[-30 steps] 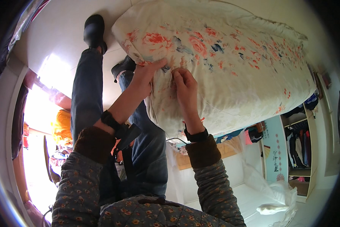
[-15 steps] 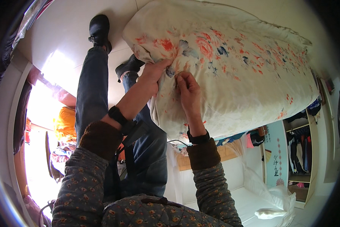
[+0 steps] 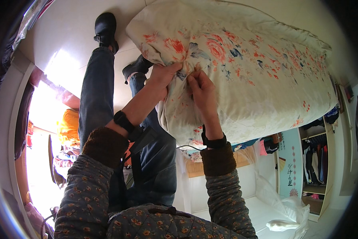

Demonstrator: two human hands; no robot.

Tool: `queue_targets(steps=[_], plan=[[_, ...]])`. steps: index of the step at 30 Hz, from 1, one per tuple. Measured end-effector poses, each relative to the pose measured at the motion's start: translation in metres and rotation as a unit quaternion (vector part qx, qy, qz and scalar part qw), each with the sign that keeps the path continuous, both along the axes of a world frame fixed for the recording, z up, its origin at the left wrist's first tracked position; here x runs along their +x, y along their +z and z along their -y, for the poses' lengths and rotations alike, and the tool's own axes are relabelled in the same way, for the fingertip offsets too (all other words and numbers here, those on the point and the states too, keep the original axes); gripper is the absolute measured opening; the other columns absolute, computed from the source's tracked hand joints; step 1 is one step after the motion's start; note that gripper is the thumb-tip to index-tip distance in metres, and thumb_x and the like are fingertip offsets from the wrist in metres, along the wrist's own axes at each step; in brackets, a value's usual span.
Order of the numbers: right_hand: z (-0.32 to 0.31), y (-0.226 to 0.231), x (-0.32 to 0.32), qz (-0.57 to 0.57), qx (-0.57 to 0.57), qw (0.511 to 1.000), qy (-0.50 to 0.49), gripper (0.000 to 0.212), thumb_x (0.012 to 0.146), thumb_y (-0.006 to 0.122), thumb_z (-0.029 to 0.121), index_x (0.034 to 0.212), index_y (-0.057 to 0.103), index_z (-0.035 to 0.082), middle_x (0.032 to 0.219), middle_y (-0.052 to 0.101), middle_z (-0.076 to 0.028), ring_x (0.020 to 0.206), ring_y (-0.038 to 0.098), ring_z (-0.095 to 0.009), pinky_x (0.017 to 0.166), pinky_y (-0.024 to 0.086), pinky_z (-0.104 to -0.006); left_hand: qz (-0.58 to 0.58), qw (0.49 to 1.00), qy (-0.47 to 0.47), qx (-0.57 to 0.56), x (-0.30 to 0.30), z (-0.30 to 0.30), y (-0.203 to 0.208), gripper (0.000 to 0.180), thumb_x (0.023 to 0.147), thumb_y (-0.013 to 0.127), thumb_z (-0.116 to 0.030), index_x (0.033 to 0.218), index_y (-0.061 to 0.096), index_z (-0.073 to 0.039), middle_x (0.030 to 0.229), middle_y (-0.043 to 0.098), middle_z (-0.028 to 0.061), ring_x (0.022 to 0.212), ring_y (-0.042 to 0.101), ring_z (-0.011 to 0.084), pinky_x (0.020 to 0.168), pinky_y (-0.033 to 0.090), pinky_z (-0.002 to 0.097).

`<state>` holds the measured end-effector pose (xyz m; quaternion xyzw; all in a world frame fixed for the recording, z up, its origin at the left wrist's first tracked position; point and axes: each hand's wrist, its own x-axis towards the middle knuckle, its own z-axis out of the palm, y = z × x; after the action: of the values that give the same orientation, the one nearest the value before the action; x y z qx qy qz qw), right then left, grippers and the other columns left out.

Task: The person sits on the floor and hand-sews a floral pillowcase using a needle and thread. They repeatedly insert the needle, pull the thread, and adjust the fabric to stitch along the edge. The pillowcase is repositioned several times, and the person continues stitching until the end of the clip.

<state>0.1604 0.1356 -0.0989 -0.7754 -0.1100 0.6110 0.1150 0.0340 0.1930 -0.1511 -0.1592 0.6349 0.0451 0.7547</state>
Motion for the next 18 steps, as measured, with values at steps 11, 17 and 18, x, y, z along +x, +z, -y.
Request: queue_targets(steps=[11,17,18], plan=[[-0.0007,0.0043,0.0017,-0.024,0.004,1.000,-0.016,0.011,0.092,0.055,0.013,0.091,0.057,0.002,0.065,0.051,0.001,0.060,0.046,-0.006,0.056,0.040,-0.0228,0.008,1.000,0.023,0.005,0.0007,-0.0041,-0.0006,0.044,0.082,0.063,-0.003,0.125,0.049,-0.002,0.114,0.061,0.0113,0.097,0.062,0.0229,0.084,0.053,0.0374],[-0.0060,0.0017,0.0046,-0.010,0.017,1.000,0.013,0.011,0.092,0.055,0.012,0.088,0.055,0.001,0.065,0.056,-0.005,0.058,0.050,-0.013,0.056,0.043,-0.0271,0.039,0.999,-0.007,0.018,-0.0006,-0.0001,-0.0007,0.047,0.082,0.063,-0.002,0.126,0.047,-0.002,0.114,0.060,0.0112,0.098,0.062,0.0228,0.084,0.053,0.0364],[-0.0081,0.0008,0.0063,0.005,0.025,0.998,0.049,0.011,0.091,0.055,0.011,0.087,0.055,0.001,0.066,0.057,-0.006,0.058,0.053,-0.016,0.056,0.044,-0.0290,0.035,0.999,-0.021,0.036,0.0005,0.0023,0.0008,0.047,0.082,0.063,-0.003,0.126,0.048,-0.002,0.115,0.060,0.0111,0.098,0.062,0.0226,0.084,0.053,0.0362]])
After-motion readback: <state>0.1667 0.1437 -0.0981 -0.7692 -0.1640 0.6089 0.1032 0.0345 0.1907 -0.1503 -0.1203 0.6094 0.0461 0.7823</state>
